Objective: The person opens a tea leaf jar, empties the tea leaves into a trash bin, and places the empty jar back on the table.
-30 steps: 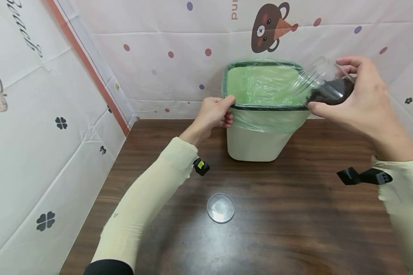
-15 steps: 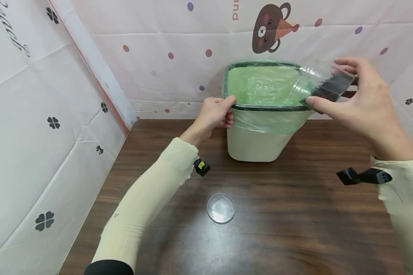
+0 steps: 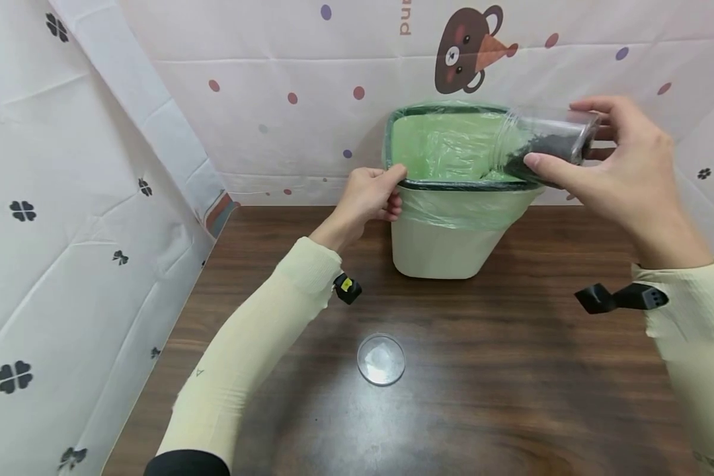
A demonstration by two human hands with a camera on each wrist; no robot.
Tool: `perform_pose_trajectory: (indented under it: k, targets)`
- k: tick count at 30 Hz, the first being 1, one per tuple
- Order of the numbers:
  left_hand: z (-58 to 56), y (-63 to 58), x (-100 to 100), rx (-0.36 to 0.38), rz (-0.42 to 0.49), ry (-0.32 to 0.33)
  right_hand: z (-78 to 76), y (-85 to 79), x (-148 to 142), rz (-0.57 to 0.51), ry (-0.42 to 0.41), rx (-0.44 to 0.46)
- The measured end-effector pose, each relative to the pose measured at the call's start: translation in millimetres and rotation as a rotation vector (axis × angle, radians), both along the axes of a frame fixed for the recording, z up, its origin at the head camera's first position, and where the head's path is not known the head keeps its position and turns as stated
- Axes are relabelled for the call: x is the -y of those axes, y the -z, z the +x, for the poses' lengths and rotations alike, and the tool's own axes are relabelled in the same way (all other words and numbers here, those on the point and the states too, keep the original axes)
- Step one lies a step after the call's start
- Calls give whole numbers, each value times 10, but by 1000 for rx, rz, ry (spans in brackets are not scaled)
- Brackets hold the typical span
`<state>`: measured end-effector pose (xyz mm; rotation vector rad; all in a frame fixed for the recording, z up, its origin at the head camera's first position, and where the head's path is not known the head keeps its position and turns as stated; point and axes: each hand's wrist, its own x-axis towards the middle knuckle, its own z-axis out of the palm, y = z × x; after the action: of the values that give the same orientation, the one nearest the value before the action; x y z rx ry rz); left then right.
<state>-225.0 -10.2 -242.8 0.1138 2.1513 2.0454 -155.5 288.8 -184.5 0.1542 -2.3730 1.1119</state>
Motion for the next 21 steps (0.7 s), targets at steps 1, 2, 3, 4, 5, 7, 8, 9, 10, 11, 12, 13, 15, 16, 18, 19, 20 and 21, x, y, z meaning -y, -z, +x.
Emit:
perform_pose_trajectory:
  k: [1, 2, 3, 4, 5, 7, 8, 9, 10, 11, 12, 13, 15, 16, 18, 19, 20, 21]
  targets:
    - [3, -1, 2, 0, 1, 1, -2, 0, 1, -3, -1, 1]
    - [4, 0, 1, 0, 3, 1, -2, 1, 3, -12, -5, 4]
    - [6, 0, -1, 0, 3, 0, -1, 1, 4, -23, -8, 8]
    - [9, -1, -2, 0, 3, -1, 1, 1, 5, -35, -11, 13]
    - [11, -1, -4, 1, 3, -3, 2, 2, 7, -41, -13, 14]
    - [17, -1, -10, 0, -1, -7, 7, 1, 8, -56, -18, 14]
    - [22, -3, -11, 2, -1, -7, 12, 0, 7, -66, -21, 14]
    - [28, -5, -13, 2, -2, -7, 16, -1, 6, -67, -20, 11]
    - [33, -7, -13, 3, -3, -5, 19, -1, 5, -68, -20, 8]
    - [38, -9, -13, 3, -3, -3, 21, -2, 4, -66, -19, 3]
    - [44, -11, -12, 3, -3, -1, 23, -4, 3, -67, -18, -1]
    - [50, -13, -11, 4, -2, 0, 25, -6, 3, -64, -16, -5]
    - [64, -15, -11, 3, -3, -1, 31, -11, 5, -66, -18, -8]
    - [71, -15, -12, 2, -4, -3, 33, -15, 7, -74, -23, -8]
    - [84, -16, -13, 1, -5, -7, 37, -25, 11, -88, -31, -6]
    - [91, -17, -14, 0, -5, -8, 38, -30, 13, -92, -34, -7]
    - [97, -18, -14, 0, -5, -10, 39, -35, 15, -99, -39, -6]
    - [104, -20, -14, 0, -3, -9, 40, -40, 16, -104, -43, -6]
